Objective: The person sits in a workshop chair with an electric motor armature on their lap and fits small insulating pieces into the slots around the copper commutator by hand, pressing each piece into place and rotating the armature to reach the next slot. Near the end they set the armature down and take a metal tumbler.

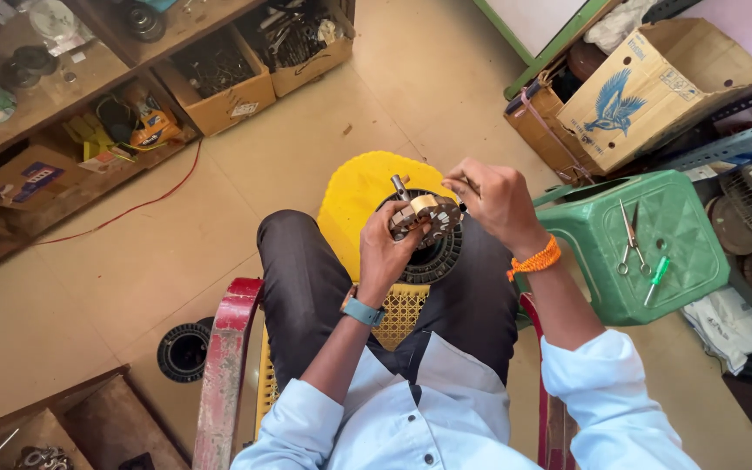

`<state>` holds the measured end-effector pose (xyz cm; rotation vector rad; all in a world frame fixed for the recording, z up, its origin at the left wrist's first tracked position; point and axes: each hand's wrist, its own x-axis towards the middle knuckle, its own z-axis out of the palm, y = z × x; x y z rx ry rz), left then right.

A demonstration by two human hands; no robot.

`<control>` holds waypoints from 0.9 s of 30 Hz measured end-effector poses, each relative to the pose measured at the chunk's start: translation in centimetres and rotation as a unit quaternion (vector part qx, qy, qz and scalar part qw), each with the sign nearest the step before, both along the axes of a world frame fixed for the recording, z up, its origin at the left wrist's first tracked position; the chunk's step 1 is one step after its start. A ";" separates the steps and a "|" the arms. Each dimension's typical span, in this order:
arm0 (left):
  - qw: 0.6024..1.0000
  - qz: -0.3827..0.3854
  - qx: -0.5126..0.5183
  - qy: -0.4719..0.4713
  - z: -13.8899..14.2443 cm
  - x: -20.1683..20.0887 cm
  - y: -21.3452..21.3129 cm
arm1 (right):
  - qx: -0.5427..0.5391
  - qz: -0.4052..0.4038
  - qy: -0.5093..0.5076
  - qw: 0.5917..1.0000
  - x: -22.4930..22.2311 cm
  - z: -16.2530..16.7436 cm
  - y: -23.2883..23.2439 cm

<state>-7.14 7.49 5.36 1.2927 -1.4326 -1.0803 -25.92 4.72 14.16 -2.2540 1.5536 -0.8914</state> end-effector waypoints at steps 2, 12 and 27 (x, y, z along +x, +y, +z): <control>0.998 -0.061 0.026 0.017 -0.1 0.9 -0.5 | 0.015 -0.003 -0.065 0.998 0.0 -0.6 1.1; 0.999 -0.004 0.005 -0.040 1.2 0.0 0.3 | 0.178 -0.207 -0.179 0.945 1.9 -6.3 11.1; 0.990 0.080 -0.117 -0.007 -0.8 -0.9 1.0 | 0.059 -0.063 0.014 0.996 1.2 -0.2 2.7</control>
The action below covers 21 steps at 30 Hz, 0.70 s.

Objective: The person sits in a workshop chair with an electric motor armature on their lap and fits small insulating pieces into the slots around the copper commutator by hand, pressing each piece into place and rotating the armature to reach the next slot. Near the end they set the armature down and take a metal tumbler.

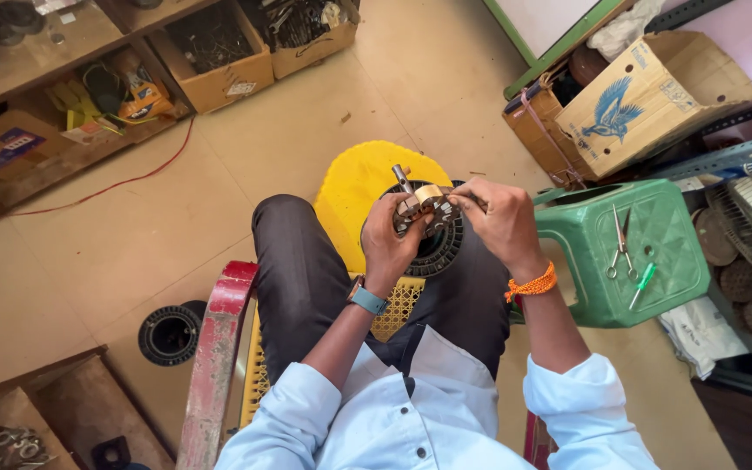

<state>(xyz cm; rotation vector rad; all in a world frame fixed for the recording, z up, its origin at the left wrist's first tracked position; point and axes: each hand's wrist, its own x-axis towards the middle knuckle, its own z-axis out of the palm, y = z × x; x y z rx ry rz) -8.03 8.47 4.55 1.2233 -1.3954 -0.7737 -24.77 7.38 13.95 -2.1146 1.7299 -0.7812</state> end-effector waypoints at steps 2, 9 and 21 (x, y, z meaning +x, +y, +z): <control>1.000 0.006 -0.002 -0.005 0.0 0.0 0.1 | -0.022 0.014 -0.002 1.000 0.0 0.5 -0.2; 1.000 0.016 -0.013 -0.012 0.2 -0.1 0.5 | -0.022 0.008 0.011 1.000 -0.1 1.3 -1.8; 0.998 -0.048 0.035 0.033 1.5 0.9 0.1 | 0.109 0.031 0.062 0.992 0.9 -3.4 -8.9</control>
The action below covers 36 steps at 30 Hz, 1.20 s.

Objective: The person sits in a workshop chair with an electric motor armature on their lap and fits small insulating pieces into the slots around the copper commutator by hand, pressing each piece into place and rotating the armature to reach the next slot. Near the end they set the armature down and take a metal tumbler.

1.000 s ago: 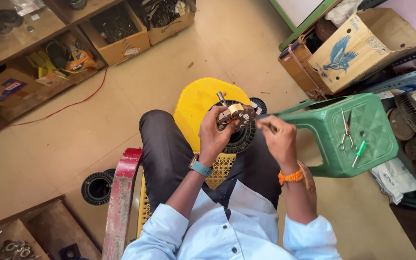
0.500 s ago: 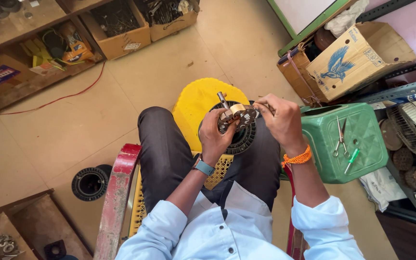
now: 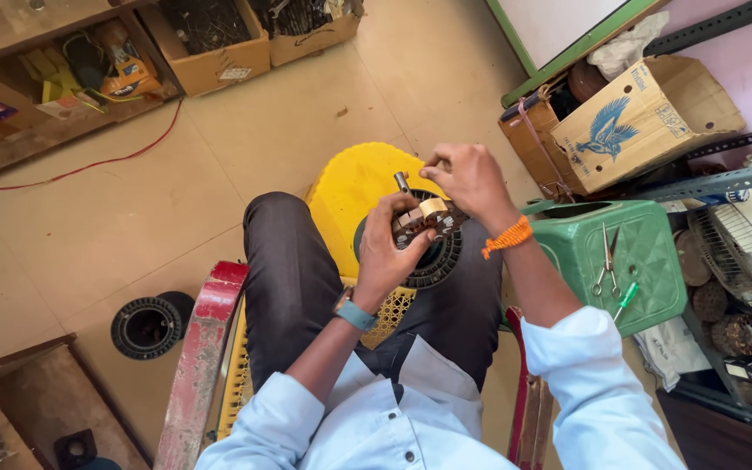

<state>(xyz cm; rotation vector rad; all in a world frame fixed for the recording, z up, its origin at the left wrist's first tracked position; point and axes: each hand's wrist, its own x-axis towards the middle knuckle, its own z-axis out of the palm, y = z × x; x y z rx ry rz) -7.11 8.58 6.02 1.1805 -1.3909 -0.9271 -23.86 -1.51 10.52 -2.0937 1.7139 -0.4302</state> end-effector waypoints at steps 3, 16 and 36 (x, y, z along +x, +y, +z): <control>0.944 -0.147 0.143 0.259 -0.4 1.4 -1.8 | 0.101 0.011 0.016 0.995 0.2 -1.4 -1.7; 0.891 -0.226 0.197 0.340 -6.8 2.5 -6.5 | 0.065 -0.003 -0.062 0.996 1.5 5.7 3.8; 0.931 -0.222 0.158 0.242 -5.4 3.4 -6.5 | 0.058 -0.199 -0.331 0.920 2.6 -6.6 17.2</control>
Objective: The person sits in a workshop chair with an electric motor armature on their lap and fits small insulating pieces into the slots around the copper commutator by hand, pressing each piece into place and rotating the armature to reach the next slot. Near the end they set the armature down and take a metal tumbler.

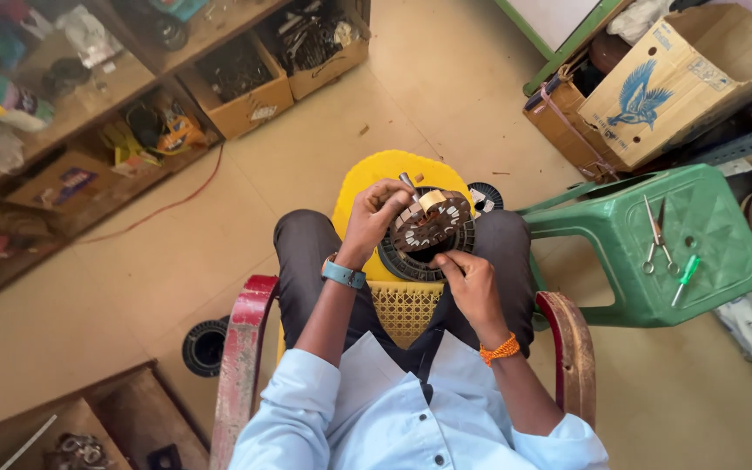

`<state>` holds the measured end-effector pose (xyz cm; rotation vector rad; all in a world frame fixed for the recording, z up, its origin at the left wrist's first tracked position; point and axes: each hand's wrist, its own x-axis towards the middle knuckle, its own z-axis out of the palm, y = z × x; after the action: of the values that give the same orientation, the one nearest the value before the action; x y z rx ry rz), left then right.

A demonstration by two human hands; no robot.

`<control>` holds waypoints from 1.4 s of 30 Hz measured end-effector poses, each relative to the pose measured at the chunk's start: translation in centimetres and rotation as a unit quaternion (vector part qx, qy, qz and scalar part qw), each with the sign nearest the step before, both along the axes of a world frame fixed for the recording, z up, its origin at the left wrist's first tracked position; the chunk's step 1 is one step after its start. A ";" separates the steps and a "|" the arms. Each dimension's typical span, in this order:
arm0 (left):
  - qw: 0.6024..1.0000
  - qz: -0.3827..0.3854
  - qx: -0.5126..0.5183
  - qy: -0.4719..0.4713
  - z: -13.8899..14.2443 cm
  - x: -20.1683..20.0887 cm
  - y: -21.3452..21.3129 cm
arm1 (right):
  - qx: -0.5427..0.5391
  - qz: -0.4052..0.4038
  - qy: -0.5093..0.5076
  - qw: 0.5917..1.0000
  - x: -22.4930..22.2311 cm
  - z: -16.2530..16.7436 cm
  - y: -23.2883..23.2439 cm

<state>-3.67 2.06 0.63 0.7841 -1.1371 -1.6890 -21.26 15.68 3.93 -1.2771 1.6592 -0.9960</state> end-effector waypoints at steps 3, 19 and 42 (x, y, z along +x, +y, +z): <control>0.998 -0.038 -0.035 -0.045 2.6 0.7 0.4 | 0.005 -0.036 -0.039 0.999 -1.0 -1.2 0.9; 0.892 0.233 -0.223 -0.317 4.1 -4.4 5.7 | -0.183 0.102 0.246 0.946 -5.9 10.6 -8.3; 0.929 -0.071 0.220 0.290 3.1 -0.8 3.0 | -0.116 0.409 0.404 0.810 -2.8 3.8 -21.0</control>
<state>-4.46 5.02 3.74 0.4109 -0.4138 -2.1450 -24.10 -5.27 7.72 -2.5195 1.2578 -0.0761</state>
